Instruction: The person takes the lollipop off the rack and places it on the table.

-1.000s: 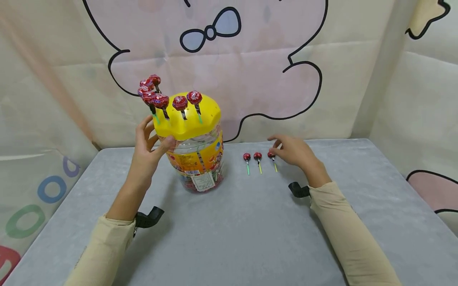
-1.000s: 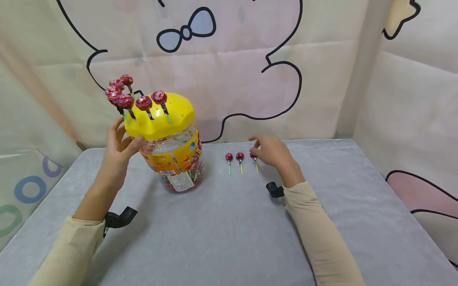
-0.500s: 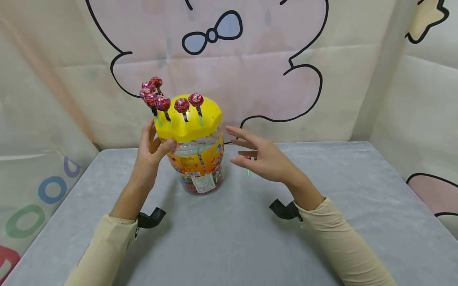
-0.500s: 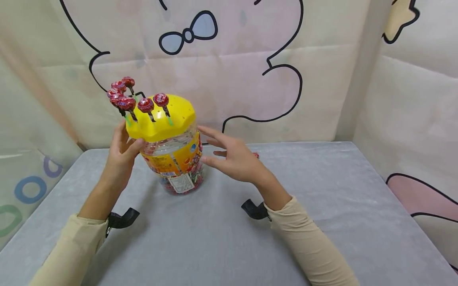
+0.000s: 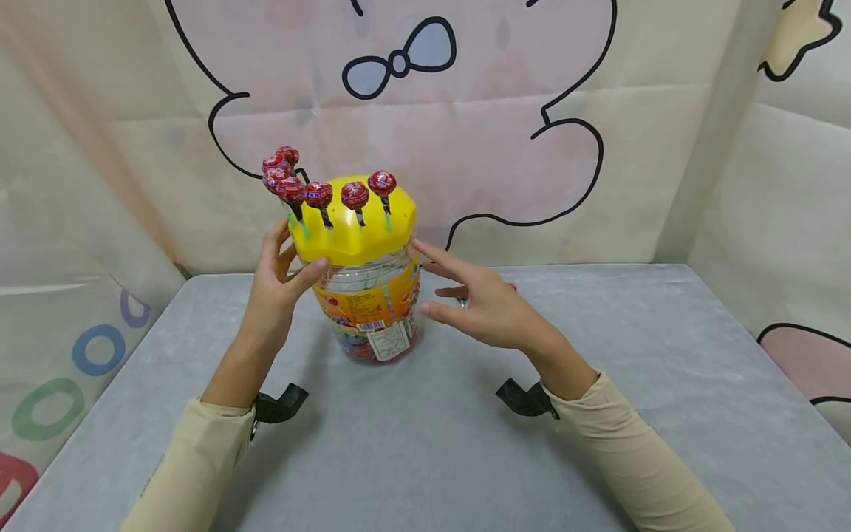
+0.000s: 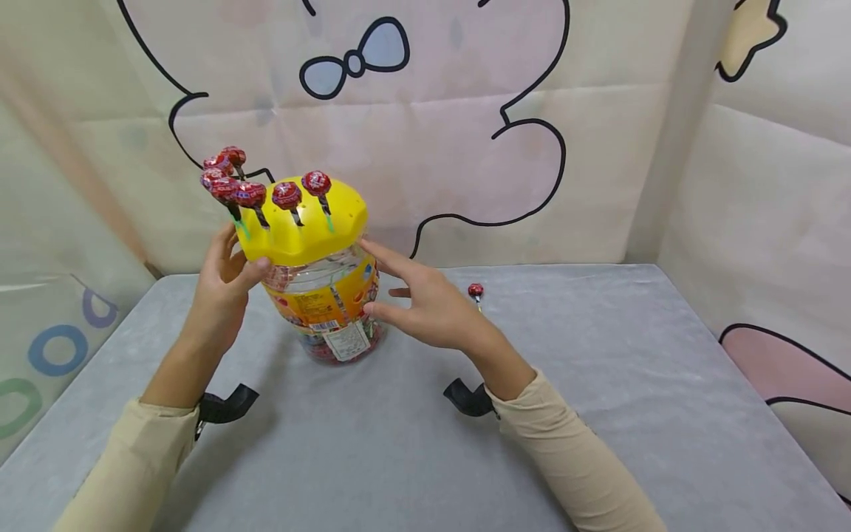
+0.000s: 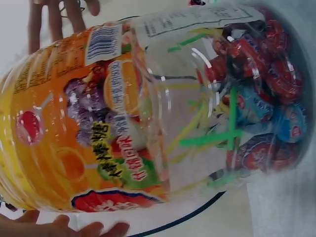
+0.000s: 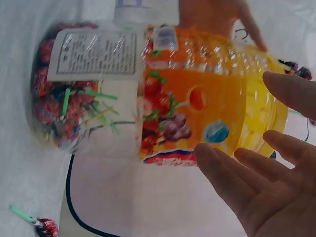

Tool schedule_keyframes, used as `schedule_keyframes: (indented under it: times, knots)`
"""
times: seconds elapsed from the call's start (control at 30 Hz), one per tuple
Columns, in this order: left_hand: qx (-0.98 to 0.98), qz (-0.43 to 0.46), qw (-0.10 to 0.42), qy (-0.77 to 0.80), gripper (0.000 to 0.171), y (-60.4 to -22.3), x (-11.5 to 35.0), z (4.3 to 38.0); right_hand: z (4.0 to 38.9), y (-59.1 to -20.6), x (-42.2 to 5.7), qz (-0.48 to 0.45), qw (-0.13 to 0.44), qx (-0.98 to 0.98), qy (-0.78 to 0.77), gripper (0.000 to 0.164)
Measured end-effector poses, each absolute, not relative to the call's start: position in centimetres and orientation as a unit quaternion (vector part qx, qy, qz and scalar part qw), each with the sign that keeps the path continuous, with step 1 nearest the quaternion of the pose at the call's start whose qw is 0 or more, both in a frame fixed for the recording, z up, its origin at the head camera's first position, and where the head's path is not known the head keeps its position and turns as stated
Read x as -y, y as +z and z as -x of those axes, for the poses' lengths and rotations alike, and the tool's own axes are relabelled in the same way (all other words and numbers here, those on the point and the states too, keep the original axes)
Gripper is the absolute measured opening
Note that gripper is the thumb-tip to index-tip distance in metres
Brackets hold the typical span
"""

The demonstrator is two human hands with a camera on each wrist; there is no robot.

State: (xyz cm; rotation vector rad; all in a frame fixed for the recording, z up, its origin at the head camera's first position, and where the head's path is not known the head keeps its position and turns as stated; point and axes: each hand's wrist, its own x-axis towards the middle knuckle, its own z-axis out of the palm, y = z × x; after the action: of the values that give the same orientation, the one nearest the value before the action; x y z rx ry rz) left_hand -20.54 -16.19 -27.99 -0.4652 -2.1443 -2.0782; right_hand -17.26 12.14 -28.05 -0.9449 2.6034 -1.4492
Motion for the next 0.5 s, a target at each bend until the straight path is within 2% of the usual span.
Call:
schedule_keyframes:
  times: [0.13,0.33,0.5]
  knots:
    - [0.709,0.151,0.064,-0.685,0.074,-28.1,15.5,20.2,17.1,-27.9,-12.0,0.309,0.001,-0.835,-0.456,0.082]
    - [0.742,0.105,0.106,-0.654,0.081,-28.0,14.5,19.5,17.2,-27.8,-11.9,0.295,-0.011,-0.847,-0.441,0.083]
    - [0.710,0.137,0.085,-0.686,0.077,-28.1,15.0,19.9,16.8,-27.7,-11.9,0.291,-0.007,-0.846,-0.447,0.081]
